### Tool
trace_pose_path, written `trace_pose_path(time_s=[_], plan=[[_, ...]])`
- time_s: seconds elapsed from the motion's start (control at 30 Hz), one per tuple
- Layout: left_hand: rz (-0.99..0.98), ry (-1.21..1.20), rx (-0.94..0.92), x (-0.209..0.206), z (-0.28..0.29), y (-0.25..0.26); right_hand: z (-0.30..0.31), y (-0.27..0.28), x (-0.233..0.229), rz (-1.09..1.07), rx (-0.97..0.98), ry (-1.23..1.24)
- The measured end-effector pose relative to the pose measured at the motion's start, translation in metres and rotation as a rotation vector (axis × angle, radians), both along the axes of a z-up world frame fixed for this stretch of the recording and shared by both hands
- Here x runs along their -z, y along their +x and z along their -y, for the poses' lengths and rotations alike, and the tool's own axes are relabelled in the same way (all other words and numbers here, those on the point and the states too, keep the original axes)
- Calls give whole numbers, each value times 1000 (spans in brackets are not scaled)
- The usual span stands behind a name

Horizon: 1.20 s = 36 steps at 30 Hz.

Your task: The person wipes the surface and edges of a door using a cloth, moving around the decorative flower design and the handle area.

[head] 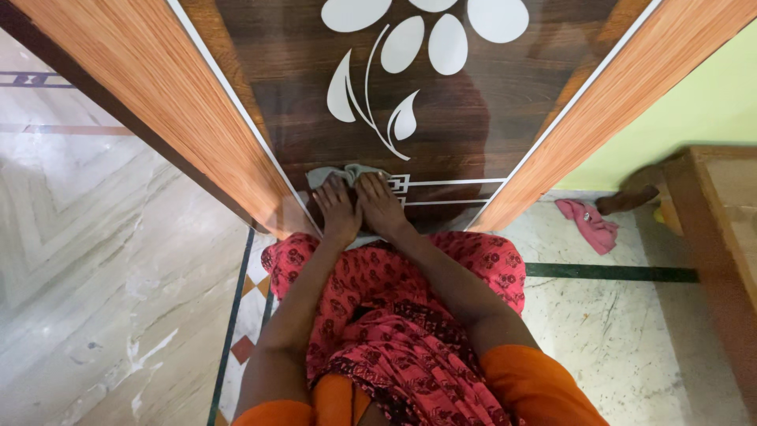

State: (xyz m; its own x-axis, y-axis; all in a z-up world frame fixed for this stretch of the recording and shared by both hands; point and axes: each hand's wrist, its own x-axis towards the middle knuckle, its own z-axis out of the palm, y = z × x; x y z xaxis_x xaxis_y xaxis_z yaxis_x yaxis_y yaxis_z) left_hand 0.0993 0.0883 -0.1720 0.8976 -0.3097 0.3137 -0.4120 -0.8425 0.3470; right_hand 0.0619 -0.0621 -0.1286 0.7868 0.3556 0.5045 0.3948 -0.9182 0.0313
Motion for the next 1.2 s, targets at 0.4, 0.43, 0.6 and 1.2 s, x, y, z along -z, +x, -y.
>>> trace_pose_path(time_s=[0.4, 0.43, 0.6, 1.2], plan=[[680, -257, -142, -286, -68, 70, -33, 74, -273, 667, -24, 210], [693, -261, -149, -285, -70, 70, -40, 75, -273, 671, -42, 200], [604, -267, -195, -176, -80, 68, -56, 66, -184, 372, -132, 52], [643, -411, -152, -269, -147, 80, -118, 93, -275, 372, -171, 17]])
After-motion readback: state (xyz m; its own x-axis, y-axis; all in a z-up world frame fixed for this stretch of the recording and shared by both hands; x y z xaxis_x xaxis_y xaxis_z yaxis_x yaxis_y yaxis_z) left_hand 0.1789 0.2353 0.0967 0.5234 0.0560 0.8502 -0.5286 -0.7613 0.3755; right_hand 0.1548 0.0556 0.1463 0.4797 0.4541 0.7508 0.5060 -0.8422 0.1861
